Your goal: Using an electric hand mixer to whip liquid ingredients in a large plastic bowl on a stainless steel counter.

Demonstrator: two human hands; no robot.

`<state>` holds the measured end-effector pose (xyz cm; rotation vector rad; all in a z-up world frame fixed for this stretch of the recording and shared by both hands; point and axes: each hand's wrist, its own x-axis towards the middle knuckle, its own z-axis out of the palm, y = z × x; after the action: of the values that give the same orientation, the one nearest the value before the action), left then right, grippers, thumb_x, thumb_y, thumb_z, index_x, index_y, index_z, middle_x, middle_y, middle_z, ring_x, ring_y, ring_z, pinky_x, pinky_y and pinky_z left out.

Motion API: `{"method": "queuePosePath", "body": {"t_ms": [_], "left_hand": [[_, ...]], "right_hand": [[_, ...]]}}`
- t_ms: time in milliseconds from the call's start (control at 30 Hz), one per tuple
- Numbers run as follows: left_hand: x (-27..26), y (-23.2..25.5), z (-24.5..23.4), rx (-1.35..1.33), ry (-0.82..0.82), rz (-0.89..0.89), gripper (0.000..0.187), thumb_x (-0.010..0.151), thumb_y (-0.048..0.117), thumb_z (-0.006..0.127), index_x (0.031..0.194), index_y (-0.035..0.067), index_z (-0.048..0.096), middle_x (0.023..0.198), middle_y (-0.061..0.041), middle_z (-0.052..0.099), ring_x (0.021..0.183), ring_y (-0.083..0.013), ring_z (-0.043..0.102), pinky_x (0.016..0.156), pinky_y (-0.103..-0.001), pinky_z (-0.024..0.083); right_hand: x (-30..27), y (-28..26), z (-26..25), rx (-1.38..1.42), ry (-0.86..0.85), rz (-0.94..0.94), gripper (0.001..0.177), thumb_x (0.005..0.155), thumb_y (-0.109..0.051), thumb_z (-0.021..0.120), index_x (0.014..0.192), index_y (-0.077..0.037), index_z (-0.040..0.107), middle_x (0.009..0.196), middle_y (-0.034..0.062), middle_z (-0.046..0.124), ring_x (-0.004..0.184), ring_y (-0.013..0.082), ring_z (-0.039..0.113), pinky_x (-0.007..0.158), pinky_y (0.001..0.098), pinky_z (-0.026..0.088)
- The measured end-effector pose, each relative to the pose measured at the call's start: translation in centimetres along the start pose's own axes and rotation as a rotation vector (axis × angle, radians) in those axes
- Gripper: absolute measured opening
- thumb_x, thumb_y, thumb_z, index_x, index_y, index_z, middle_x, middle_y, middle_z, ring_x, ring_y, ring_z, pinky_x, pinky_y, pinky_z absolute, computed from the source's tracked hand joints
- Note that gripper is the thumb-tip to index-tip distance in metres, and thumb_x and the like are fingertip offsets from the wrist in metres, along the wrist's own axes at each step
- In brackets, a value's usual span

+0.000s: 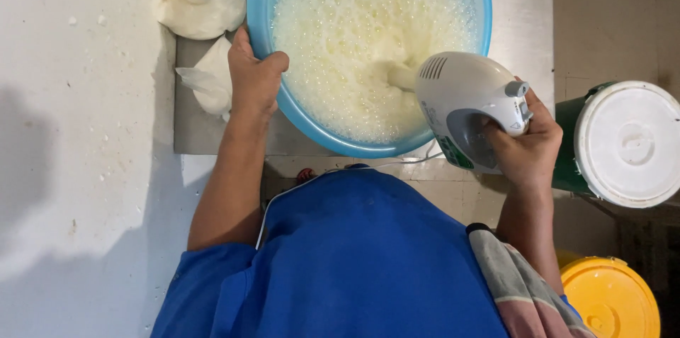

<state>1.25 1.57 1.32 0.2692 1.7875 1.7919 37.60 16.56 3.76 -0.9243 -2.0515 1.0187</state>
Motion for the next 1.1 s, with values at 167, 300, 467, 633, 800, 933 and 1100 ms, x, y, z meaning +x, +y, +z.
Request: {"method": "queuePosePath", "body": {"t_ms": [167,300,467,633,800,933,1100], "left_hand": [[0.4,-0.4,-0.2,-0.013,-0.016,0.032,0.047,0.066,-0.004,0.057,0.111,0.009,0.062,0.087,0.001,0.06,0.069,-0.0115,0.055,0.057,-0.026,0.051],[0.4,-0.4,-0.2,-0.027,-0.028,0.032,0.056,0.067,-0.003,0.057,0.121,0.009,0.061,0.094,-0.001,0.065,0.074,-0.0123,0.061,0.06,-0.026,0.055],[0.8,-0.7,-0.3,-0.013,-0.019,0.043,0.043,0.066,-0.005,0.058,0.106,0.01,0.061,0.084,0.002,0.059,0.067,-0.0101,0.054,0.055,-0.025,0.049],[0.7,-0.3,-0.2,-0.011,-0.022,0.022,0.052,0.066,-0.005,0.056,0.115,0.009,0.063,0.086,0.002,0.061,0.066,-0.0098,0.054,0.054,-0.024,0.049],[0.9,-0.4,-0.3,-0.011,-0.022,0.011,0.052,0.065,-0.006,0.056,0.114,0.01,0.063,0.087,0.002,0.062,0.068,-0.0103,0.055,0.056,-0.024,0.049],[1.1,-0.6,-0.4,-0.024,-0.03,0.022,0.053,0.065,-0.006,0.056,0.116,0.008,0.062,0.09,0.0,0.063,0.071,-0.0113,0.058,0.058,-0.025,0.052],[1.3,-0.8,-0.5,-0.04,-0.036,0.017,0.05,0.066,-0.006,0.056,0.114,0.008,0.062,0.09,0.001,0.064,0.069,-0.0106,0.057,0.056,-0.025,0.051]], "right_hand": [[0.1,-0.7,0.1,-0.02,-0.005,0.001,0.059,0.086,0.006,0.071,0.143,0.007,0.057,0.135,0.015,0.062,0.117,0.0246,0.058,0.098,0.0396,0.052],[0.1,-1.0,0.0,-0.032,-0.022,0.011,0.057,0.089,0.004,0.072,0.144,0.005,0.057,0.136,0.0151,0.062,0.12,0.0262,0.059,0.098,0.0415,0.054],[0.1,-1.3,0.2,-0.014,-0.006,0.01,0.058,0.088,0.007,0.071,0.145,0.005,0.057,0.133,0.0127,0.064,0.118,0.0223,0.059,0.101,0.0378,0.053],[0.1,-1.8,0.2,-0.024,-0.032,-0.008,0.058,0.092,0.004,0.07,0.147,0.006,0.054,0.131,0.015,0.063,0.115,0.0242,0.059,0.098,0.0398,0.054],[0.2,-2.1,0.5,-0.027,0.004,0.036,0.057,0.088,0.001,0.07,0.144,0.005,0.059,0.125,0.0098,0.064,0.112,0.0204,0.057,0.097,0.0362,0.051],[0.2,-2.6,0.4,-0.062,-0.038,0.003,0.052,0.091,-0.002,0.07,0.141,0.005,0.059,0.126,0.0149,0.065,0.112,0.0255,0.061,0.094,0.0387,0.053],[-0.1,-2.5,0.7,-0.054,-0.075,-0.057,0.041,0.096,-0.005,0.067,0.135,0.006,0.06,0.123,0.018,0.066,0.107,0.0276,0.064,0.087,0.0376,0.053]]}}
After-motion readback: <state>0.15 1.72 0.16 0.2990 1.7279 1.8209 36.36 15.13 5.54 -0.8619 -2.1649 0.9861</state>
